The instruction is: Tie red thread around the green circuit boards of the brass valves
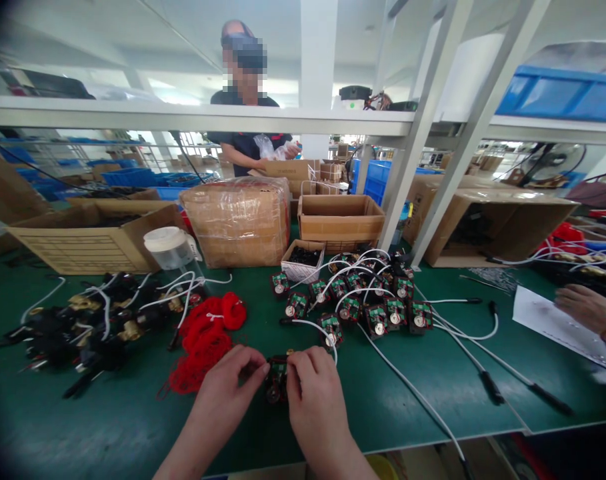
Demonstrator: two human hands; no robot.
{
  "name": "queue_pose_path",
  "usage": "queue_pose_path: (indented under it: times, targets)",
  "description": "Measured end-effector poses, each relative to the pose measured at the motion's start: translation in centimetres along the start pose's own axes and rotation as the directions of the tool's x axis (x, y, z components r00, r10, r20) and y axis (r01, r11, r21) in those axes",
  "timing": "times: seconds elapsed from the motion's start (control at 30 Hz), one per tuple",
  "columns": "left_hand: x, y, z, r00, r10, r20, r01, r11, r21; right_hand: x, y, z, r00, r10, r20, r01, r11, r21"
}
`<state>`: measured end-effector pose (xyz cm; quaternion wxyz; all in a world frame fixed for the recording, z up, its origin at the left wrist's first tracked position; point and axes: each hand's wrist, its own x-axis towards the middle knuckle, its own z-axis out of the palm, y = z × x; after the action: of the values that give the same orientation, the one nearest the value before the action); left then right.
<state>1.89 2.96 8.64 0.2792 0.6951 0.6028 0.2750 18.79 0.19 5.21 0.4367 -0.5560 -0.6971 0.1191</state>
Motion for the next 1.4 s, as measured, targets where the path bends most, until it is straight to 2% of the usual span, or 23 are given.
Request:
queue_pose_path:
  times: [0.3, 0.53, 0.77, 1.03, 1.13, 1.4]
  targets:
    - [0.5, 1.0, -0.8, 0.997, -0.022, 0.067, 0.015, 0.995, 0.103, 0.2, 0.0, 0.2, 1.0, -0.014, -0.01, 0.013, 0.998, -0.06]
    - [1.2, 1.8, -1.4, 0.991, -0.075, 0.111, 0.057, 0.987, 0.152, 0.3, -0.2, 0.3, 0.999, -0.009, -0.044, 0.007, 0.999, -0.039]
    - [1.3, 0.5, -1.0, 0.992, -0.041, 0.116, 0.036, 0.998, 0.047, 0.3, 0.0, 0.4, 0.999, 0.016, -0.044, -0.017, 1.0, -0.02]
    - [1.3, -0.4, -0.8, 0.997, 0.026, 0.07, -0.009, 0.974, -0.226, 0.5, -0.1, 0.2, 0.998, 0.064, -0.007, -0.064, 0.995, 0.078]
    - [1.3, -0.2, -0.5, 0.996, 0.04, 0.074, -0.024, 0.978, -0.209, 0.5, -0.1, 0.1, 0.998, 0.069, 0.001, -0.069, 0.994, 0.083]
    - [1.3, -0.3, -0.2, 0.997, -0.022, 0.08, 0.039, 0.975, -0.218, 0.5, -0.4, 0.1, 0.997, 0.073, -0.025, -0.072, 0.995, 0.069]
